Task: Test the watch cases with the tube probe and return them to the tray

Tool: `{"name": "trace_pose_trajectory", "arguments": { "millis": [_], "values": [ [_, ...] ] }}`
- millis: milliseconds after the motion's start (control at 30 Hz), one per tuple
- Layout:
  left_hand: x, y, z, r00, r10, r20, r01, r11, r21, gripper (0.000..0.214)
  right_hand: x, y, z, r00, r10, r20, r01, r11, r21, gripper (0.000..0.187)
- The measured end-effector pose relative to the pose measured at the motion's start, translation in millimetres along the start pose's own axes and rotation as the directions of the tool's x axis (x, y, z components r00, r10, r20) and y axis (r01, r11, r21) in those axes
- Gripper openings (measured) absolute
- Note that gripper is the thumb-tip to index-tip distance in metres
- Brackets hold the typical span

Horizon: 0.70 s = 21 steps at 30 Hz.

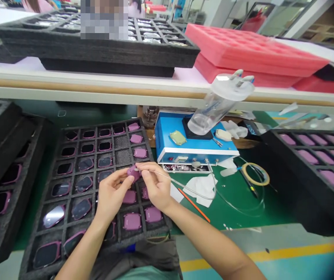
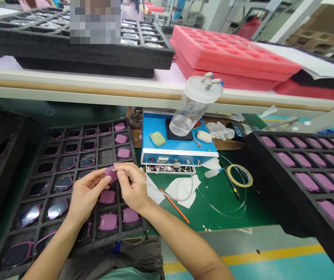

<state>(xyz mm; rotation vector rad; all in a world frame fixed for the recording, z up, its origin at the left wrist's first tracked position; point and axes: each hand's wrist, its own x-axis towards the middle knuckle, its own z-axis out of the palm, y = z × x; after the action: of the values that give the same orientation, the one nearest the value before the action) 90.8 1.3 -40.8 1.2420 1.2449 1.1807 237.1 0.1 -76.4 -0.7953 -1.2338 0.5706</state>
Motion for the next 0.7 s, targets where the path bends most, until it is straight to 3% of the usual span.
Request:
{"name": "trace_pose_trajectory", "arguments": {
  "millis": [133,233,300,367,467,567,633,700],
  "values": [
    [-0.4,0.3,-2.5,0.999,0.034,0.004,-0.034,0.997,0.076,0.042,-1.6,-2.4,-2.2,1.0,-0.003,0.004,0.003,1.0,-0.006,0.015],
    [-1.2,7.3,-12.5,0.994,0.11,0.024,-0.112,0.944,0.309,0.033,-5.4,-5.3,-5.1,0.998,-0.02,-0.065,0.02,1.0,-0.006,0.015],
    [-0.8,13.7,-20.3,0.981,0.183,0.06,-0.185,0.806,0.562,0.033,-8.1,-5.3,-6.2,0.994,0.012,-0.108,-0.011,1.0,0.013,0.015],
    [0.8,19.2,-24.8,0.964,0.202,0.172,-0.26,0.595,0.76,0.037,-10.5,-4.5,-6.3,0.992,0.066,-0.106,-0.062,0.997,0.043,0.014],
    [8.2,24.8,-23.9,0.923,0.065,0.379,-0.375,0.37,0.85,0.044,-12.7,-3.9,-6.1,0.991,0.107,-0.075,-0.103,0.993,0.053,0.014],
    [31.1,31.9,-20.4,0.877,-0.044,0.478,-0.448,0.284,0.848,0.04,-12.6,-4.1,-6.4,0.989,0.125,-0.077,-0.124,0.992,0.012,0.016],
    [59.9,39.0,-19.0,0.873,-0.022,0.487,-0.465,0.265,0.845,0.034,-11.9,-4.0,-6.4,0.987,0.14,-0.083,-0.141,0.99,-0.003,0.017],
    [97.8,45.5,-17.1,0.896,0.053,0.44,-0.439,0.245,0.864,0.03,-11.4,-3.7,-6.0,0.986,0.145,-0.08,-0.146,0.989,-0.002,0.017]
  ]
}}
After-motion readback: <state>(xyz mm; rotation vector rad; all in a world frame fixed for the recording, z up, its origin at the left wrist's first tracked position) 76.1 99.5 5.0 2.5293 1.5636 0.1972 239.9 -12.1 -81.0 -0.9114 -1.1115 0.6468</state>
